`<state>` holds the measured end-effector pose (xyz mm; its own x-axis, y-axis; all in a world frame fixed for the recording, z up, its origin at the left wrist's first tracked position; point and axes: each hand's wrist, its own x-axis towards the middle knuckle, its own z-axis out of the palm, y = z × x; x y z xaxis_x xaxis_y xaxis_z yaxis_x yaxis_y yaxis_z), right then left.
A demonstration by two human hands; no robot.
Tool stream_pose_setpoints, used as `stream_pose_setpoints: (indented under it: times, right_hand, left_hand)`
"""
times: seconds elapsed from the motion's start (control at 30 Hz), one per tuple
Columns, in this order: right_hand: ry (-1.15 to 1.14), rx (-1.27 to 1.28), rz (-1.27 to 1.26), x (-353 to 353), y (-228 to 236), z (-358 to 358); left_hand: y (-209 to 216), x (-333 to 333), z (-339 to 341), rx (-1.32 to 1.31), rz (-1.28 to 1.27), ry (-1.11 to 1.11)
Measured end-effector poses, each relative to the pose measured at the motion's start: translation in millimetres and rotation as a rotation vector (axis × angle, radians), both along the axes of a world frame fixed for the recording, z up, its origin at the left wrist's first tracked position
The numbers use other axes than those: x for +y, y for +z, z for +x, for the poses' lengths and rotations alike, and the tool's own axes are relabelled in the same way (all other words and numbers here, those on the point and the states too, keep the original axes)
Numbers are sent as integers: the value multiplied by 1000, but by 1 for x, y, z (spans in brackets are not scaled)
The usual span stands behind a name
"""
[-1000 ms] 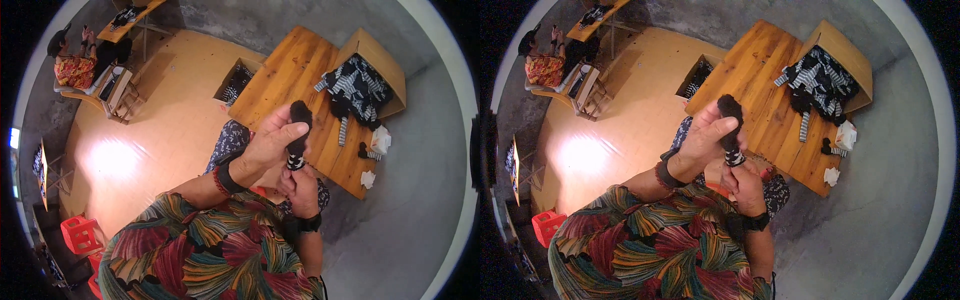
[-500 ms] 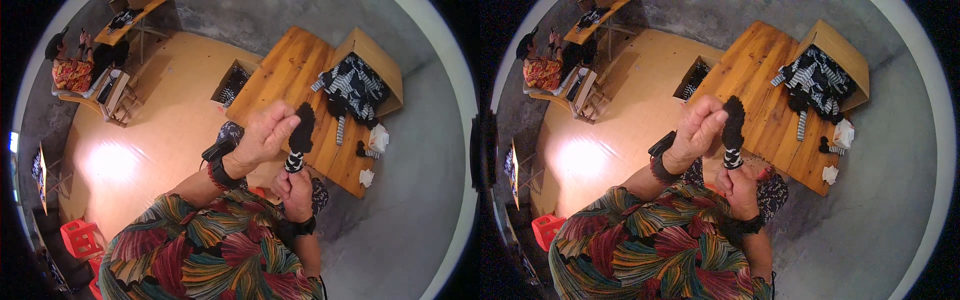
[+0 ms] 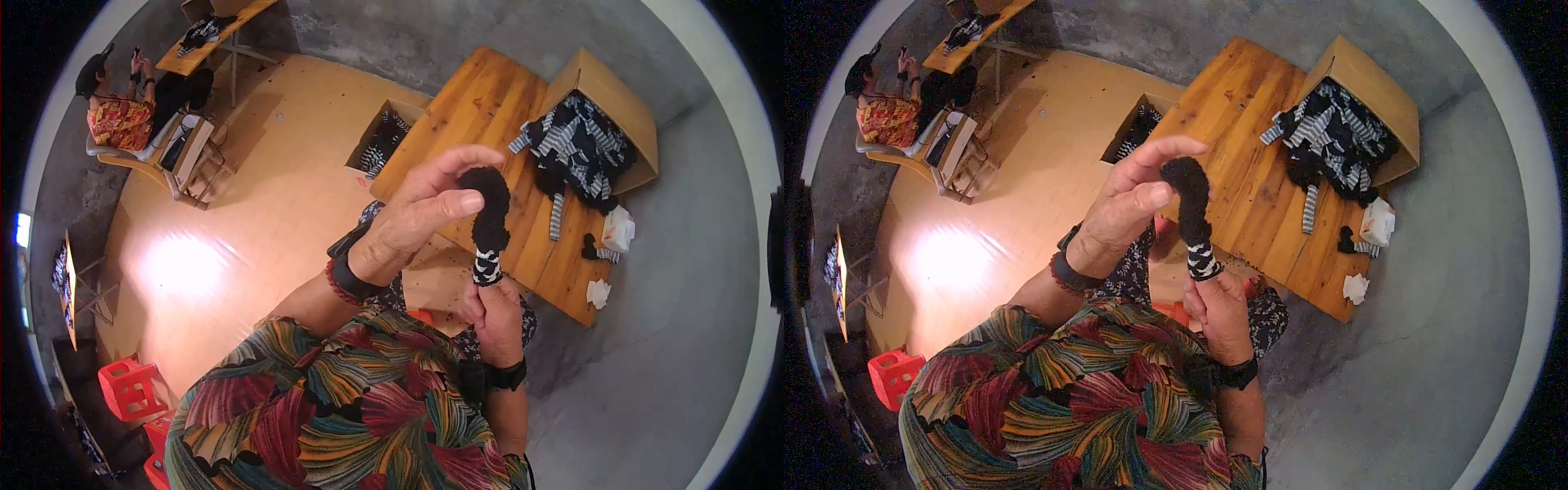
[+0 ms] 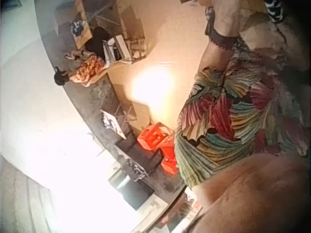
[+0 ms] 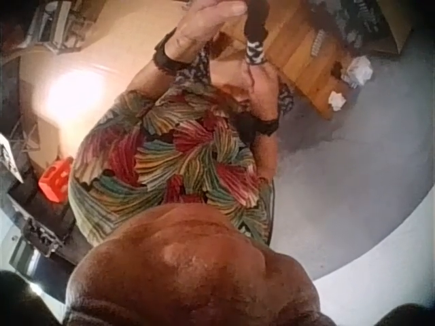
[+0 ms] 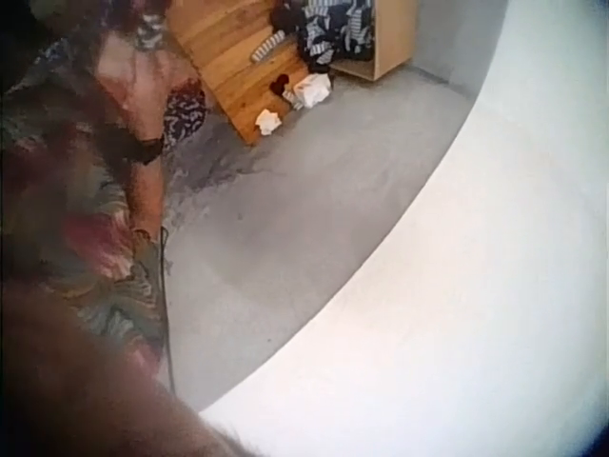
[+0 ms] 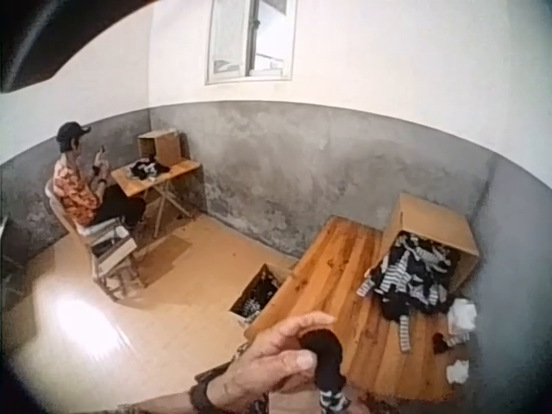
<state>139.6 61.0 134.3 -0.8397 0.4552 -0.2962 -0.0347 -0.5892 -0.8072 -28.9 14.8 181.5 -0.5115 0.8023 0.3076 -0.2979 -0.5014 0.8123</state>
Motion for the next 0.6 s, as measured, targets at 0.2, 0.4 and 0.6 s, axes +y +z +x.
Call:
stream_pose_setpoints:
  times: [0.2, 0.4, 0.6]
  right_hand:
    - [-43, -65, 65, -3, -9, 0]
    - [-87, -10, 58, -7, -18, -2]
    - [41, 213, -291, -6, -17, -8]
  left_hand:
    - [-3, 9, 10, -293, 19, -206]
    - [1, 13, 25, -170, -166, -145]
    - [-13, 21, 35, -498, -22, -194]
